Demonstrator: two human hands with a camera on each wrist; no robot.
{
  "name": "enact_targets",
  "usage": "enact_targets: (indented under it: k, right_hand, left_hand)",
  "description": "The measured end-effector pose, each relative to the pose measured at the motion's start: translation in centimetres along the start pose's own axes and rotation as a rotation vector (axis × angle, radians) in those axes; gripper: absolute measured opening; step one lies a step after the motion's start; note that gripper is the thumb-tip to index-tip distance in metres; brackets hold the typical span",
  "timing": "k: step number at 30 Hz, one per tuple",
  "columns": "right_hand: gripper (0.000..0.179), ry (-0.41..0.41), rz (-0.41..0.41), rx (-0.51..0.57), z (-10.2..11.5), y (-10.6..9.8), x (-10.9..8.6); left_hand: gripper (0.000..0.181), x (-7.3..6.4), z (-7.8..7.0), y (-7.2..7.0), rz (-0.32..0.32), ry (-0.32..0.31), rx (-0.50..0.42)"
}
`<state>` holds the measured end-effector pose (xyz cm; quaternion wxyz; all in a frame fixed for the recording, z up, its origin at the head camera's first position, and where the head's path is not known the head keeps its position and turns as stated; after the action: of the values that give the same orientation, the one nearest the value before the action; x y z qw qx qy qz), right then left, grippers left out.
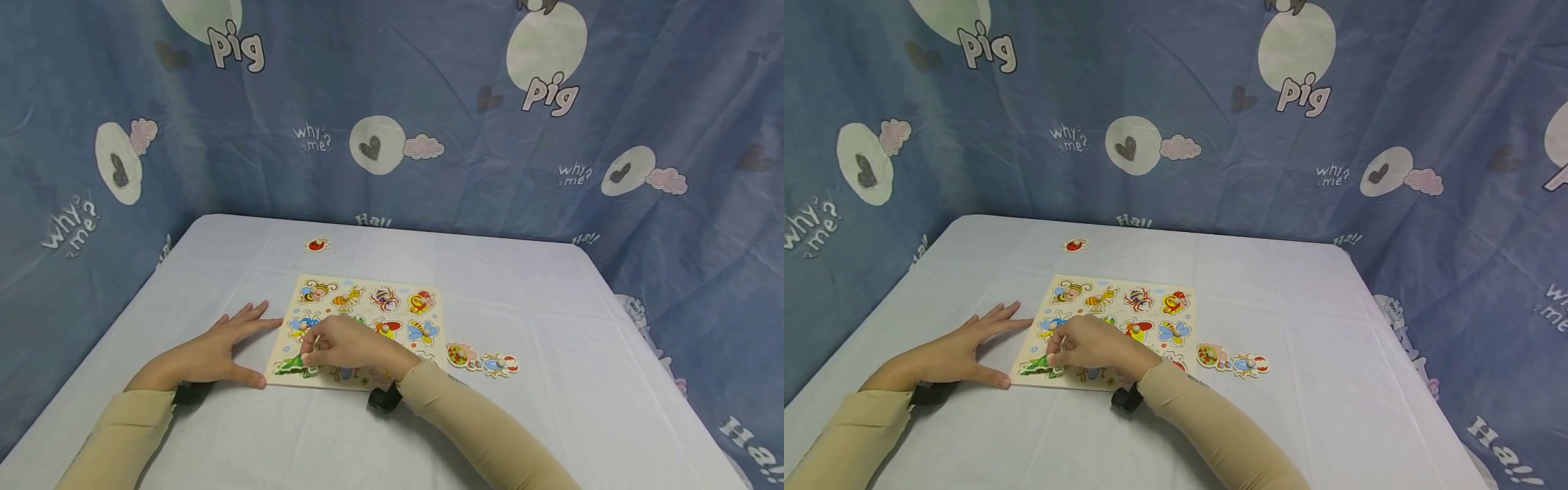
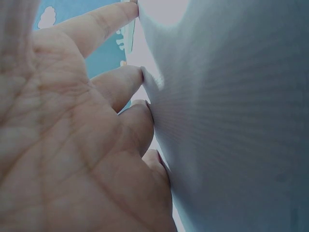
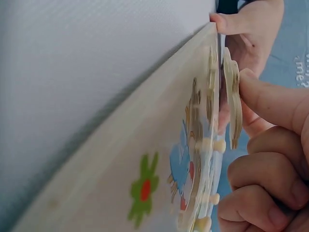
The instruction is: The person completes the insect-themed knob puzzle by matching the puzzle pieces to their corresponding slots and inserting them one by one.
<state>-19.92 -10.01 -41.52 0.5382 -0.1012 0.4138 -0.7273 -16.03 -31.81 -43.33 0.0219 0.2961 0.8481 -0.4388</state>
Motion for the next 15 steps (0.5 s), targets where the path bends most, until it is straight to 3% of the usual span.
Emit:
enact_targets:
  k: [15]
  right_hand:
    - [0.011,0.026,0.017,-0.004,0.50,0.71,0.70]
  left_hand:
    - [0.108,0.04,-0.07,0.04,0.004,-0.006,-0.011]
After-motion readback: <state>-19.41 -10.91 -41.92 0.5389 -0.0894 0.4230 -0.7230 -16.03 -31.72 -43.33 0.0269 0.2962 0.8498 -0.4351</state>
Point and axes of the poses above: each hand's wrist, its own x-axis towards the middle knuckle, its own y-axis out of the palm, z = x × y, the point moved 5 cm from there along x, towards the middle knuckle, and after that the axes turned 13 degrees about z, right-handed, at the moved point
